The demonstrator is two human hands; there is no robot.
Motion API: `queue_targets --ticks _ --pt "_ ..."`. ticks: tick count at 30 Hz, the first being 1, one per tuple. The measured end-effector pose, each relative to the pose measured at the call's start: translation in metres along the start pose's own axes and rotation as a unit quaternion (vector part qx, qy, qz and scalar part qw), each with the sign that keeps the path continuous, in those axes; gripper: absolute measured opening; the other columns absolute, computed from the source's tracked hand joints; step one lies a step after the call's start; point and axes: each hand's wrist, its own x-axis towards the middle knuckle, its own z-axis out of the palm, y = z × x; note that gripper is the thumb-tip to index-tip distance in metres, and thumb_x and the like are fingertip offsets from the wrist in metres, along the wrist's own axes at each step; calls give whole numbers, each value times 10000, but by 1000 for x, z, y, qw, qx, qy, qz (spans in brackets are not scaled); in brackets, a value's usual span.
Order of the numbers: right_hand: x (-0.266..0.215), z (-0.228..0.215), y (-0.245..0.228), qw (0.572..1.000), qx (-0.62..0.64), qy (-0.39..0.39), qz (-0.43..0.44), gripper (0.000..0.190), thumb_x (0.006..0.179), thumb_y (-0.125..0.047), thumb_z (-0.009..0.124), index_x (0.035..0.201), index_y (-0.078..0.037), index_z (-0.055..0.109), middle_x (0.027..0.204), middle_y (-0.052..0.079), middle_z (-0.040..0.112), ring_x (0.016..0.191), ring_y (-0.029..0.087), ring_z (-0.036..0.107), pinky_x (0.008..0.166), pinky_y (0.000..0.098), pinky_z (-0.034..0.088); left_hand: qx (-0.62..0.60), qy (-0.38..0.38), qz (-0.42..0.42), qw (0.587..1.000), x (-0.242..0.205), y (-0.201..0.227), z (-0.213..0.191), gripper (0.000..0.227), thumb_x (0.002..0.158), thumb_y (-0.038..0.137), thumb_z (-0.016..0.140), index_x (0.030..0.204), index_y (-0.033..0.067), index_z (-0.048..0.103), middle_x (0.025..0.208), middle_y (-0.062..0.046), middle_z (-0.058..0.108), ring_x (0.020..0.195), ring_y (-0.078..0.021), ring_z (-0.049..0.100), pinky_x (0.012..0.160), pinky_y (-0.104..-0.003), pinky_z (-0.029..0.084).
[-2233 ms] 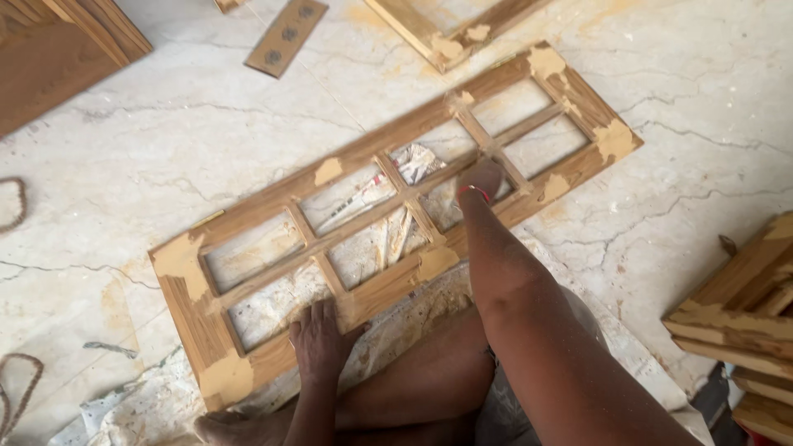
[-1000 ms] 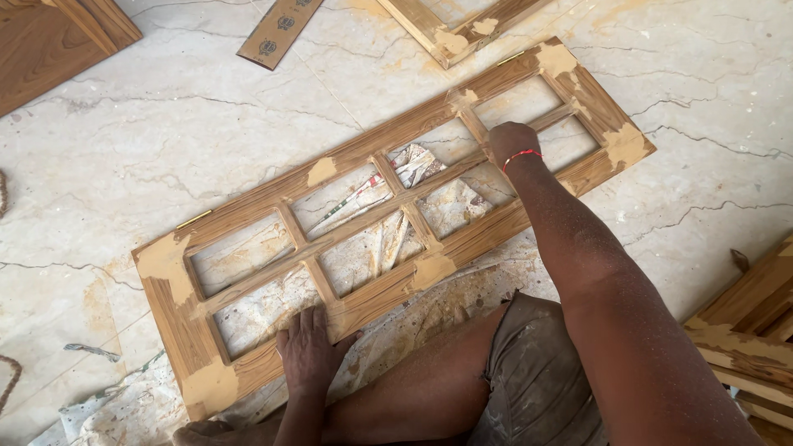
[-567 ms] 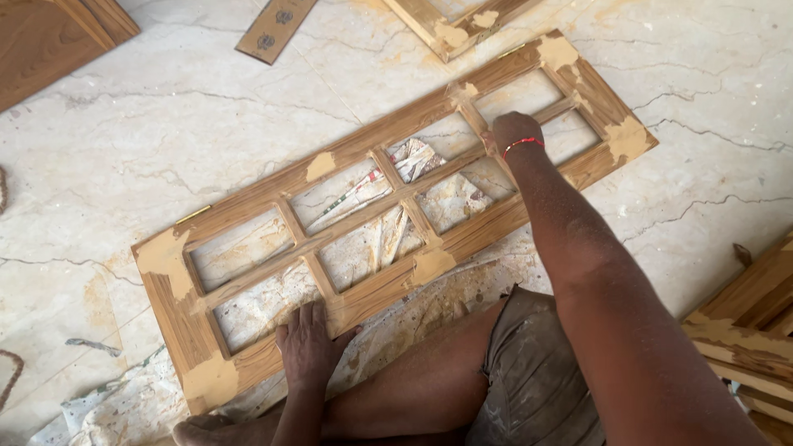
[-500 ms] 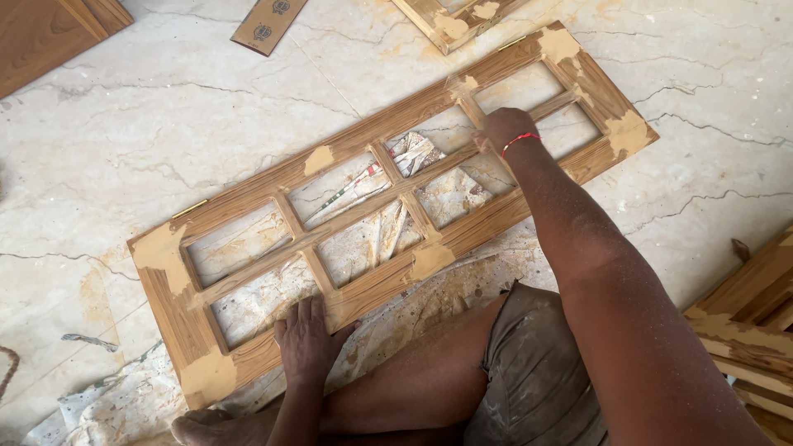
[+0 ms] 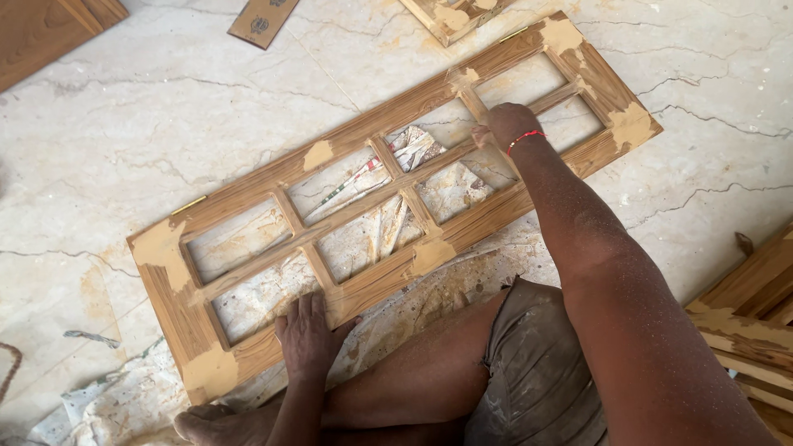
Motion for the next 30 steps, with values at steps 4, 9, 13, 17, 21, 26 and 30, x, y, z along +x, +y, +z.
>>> queue_targets --ticks 4,9,13,17,21,26,30 --pt "14 4 -51 988 32 -112 -102 252 839 -399 802 998 -204 783 993 99 747 998 266 699 909 431 538 -2 -25 -11 1000 5 0 0 982 705 741 747 1400 83 526 1360 -86 568 1294 -264 501 1059 -464 356" --pt "17 4 -37 994 17 -68 -78 305 882 -412 786 983 -125 768 995 121 756 976 268 719 886 426 561 -5 -6 0 1000 5 0 1 983 688 719 760 1400 81 532 1339 -86 580 1273 -266 518 1042 -463 364" --pt "-3 -2 -15 998 -9 -41 -45 283 827 -407 831 966 -167 772 982 112 758 977 287 711 889 419 567 -18 12 9 1000 0 -5 6 942 700 708 761 1375 83 559 1320 -77 600 1254 -259 537 1042 -457 368" --pt "2 -8 -56 992 45 -55 -100 310 766 -449 855 916 -193 764 921 61 760 917 235 720 853 427 566 -31 27 19 999 3 -6 10 947 693 708 770 1359 66 570 1296 -77 612 1224 -248 549 1020 -460 375" --pt "14 2 -111 983 47 -68 -165 278 801 -394 861 936 -175 758 946 53 766 915 244 727 834 440 569 -33 62 36 997 0 -7 9 935 690 707 780 1330 51 597 1278 -79 622 1211 -256 555 983 -474 379" --pt "12 -4 -71 975 100 -31 -195 225 838 -363 822 1020 -232 797 972 67 770 936 284 721 875 449 555 -37 71 38 996 0 -8 10 902 698 712 778 1306 65 621 1272 -78 623 1205 -265 554 980 -467 381" --pt "5 -3 -61 985 4 -17 -171 401 796 -447 889 1014 -134 766 911 146 739 927 322 701 847 484 527 -47 32 28 998 -1 -11 15 913 708 722 774 1328 71 616 1250 -67 612 1216 -257 538 1015 -453 365"
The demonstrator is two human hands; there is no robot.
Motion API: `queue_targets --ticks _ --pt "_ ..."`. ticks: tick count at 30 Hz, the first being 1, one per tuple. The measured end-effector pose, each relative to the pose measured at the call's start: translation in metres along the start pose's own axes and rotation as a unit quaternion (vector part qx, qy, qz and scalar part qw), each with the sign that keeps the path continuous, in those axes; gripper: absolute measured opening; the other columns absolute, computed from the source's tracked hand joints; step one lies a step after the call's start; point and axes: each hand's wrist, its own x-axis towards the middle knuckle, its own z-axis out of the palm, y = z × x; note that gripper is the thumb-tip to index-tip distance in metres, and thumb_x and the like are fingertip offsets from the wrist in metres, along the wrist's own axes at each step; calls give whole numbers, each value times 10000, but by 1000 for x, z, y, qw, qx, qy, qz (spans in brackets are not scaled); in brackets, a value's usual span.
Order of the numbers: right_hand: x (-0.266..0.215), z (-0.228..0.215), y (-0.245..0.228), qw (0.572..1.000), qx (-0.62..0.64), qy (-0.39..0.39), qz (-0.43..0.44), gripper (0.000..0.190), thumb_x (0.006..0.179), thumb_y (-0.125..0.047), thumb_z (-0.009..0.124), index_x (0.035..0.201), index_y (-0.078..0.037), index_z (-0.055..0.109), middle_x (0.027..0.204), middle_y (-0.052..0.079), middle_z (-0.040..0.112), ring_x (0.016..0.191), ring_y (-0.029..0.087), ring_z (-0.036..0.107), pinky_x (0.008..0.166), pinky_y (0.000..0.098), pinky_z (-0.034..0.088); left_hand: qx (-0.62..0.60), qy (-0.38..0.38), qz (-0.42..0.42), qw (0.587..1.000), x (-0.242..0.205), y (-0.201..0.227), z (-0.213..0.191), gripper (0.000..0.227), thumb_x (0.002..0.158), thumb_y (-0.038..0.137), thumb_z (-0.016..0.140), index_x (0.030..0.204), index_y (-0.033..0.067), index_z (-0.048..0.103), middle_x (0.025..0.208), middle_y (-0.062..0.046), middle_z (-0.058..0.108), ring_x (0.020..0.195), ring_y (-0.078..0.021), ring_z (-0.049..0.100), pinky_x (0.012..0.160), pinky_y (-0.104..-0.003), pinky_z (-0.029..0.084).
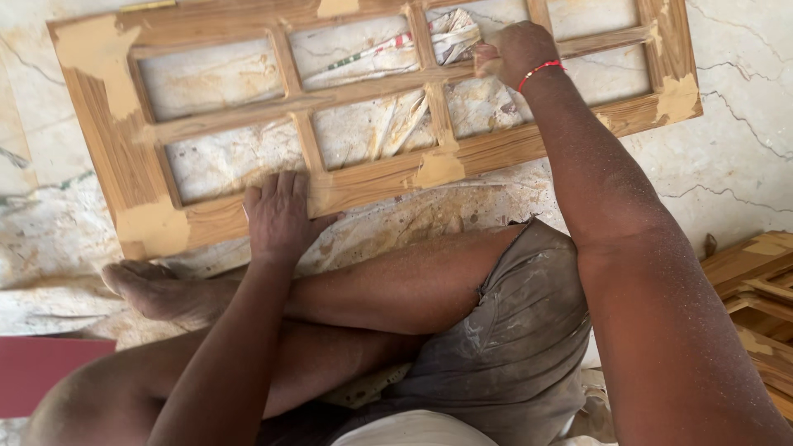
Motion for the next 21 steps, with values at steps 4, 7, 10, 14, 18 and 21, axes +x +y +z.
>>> queue_targets --ticks 4,7,10,14,18,21 --pt "11 0 -49 1000 13 -11 -14 328 835 -430 873 955 -143 770 913 104 755 919 289 714 857 461 532 23 -5 -4 1000 2 5 -8 956 685 748 762 1341 72 601 1245 -80 600 1216 -253 525 985 -453 358" --pt "-5 -5 -60 998 58 13 -16 232 847 -374 870 948 -184 784 910 85 761 905 285 714 836 438 537 17 -18 0 1000 -3 6 -12 942 708 749 757 1343 71 597 1252 -81 597 1218 -258 526 999 -449 358" --pt "4 -23 -47 990 139 1 21 119 847 -298 837 960 -276 806 905 73 759 865 281 710 836 423 543 15 -5 -7 1000 2 5 -13 936 720 744 753 1356 76 593 1260 -79 595 1212 -256 528 984 -453 361" --pt "0 -12 -47 994 92 -28 52 179 858 -392 840 968 -258 793 883 109 740 805 312 703 789 456 544 13 1 7 1000 -2 2 -7 903 728 722 754 1344 80 603 1245 -75 601 1200 -256 534 975 -449 364" --pt "24 -7 -65 994 57 90 -10 194 872 -399 850 891 -211 804 861 97 753 845 316 701 816 466 546 11 13 10 1000 0 2 -4 932 708 737 756 1327 58 602 1220 -91 604 1170 -253 540 949 -441 366" --pt "11 1 -59 992 125 -16 -20 169 823 -362 834 927 -231 819 881 67 764 837 291 712 825 449 556 -1 22 9 1000 -4 4 -11 880 740 738 755 1292 67 620 1214 -83 610 1198 -261 538 964 -449 363"
